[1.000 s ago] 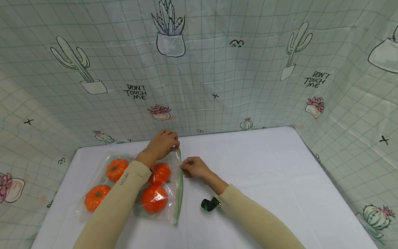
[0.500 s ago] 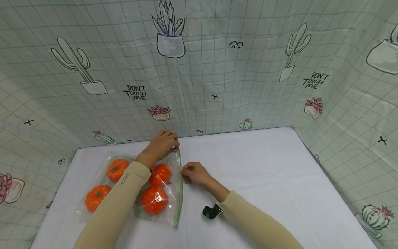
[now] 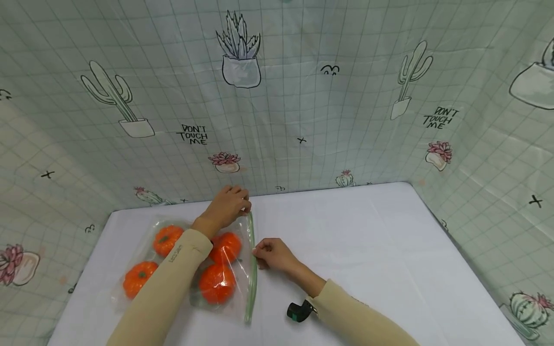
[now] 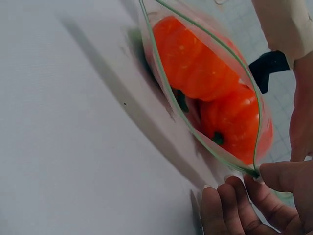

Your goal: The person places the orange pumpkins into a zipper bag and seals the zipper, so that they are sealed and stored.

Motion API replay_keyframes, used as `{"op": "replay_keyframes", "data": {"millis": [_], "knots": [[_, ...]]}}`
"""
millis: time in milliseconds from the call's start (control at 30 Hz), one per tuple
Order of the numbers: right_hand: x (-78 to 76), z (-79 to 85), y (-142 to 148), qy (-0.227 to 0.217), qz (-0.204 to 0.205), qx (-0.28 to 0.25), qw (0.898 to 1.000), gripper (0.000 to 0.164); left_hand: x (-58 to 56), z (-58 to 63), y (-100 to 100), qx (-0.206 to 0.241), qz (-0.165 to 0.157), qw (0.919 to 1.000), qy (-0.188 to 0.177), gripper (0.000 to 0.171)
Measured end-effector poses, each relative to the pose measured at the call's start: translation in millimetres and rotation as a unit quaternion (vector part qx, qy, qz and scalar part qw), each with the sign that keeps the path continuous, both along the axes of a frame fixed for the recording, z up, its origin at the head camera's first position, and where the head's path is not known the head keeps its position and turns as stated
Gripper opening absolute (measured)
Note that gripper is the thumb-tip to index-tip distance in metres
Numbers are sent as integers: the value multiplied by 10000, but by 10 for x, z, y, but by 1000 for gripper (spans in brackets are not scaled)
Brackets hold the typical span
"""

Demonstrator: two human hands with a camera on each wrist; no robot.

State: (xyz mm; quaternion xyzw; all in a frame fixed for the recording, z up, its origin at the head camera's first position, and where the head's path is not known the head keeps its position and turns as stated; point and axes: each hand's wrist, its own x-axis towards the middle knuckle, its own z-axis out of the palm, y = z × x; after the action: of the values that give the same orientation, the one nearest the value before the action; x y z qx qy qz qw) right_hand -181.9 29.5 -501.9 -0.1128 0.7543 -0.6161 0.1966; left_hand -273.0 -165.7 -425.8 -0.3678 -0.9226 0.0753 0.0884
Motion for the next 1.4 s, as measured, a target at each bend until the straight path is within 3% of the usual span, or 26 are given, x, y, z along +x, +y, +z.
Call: {"op": "replay_keyframes", "data": {"millis": [267,800,1067,1400], "knots": [[93,1,7,-47,16,49,10000,16,-22,-11,-25,221,-60,9996,185,3],[315,-45,82,-108,313,5,9995,16,-30,-27,-44,196,323,9992,106,4],[399,-60,102,-390,369,-13,9986,15,-21,-37,-51,375,389,9985,61,4],[488,-22,154,-574,464,-108,9972,15,-57,-36,-59,346,387,9982,287,5]]}}
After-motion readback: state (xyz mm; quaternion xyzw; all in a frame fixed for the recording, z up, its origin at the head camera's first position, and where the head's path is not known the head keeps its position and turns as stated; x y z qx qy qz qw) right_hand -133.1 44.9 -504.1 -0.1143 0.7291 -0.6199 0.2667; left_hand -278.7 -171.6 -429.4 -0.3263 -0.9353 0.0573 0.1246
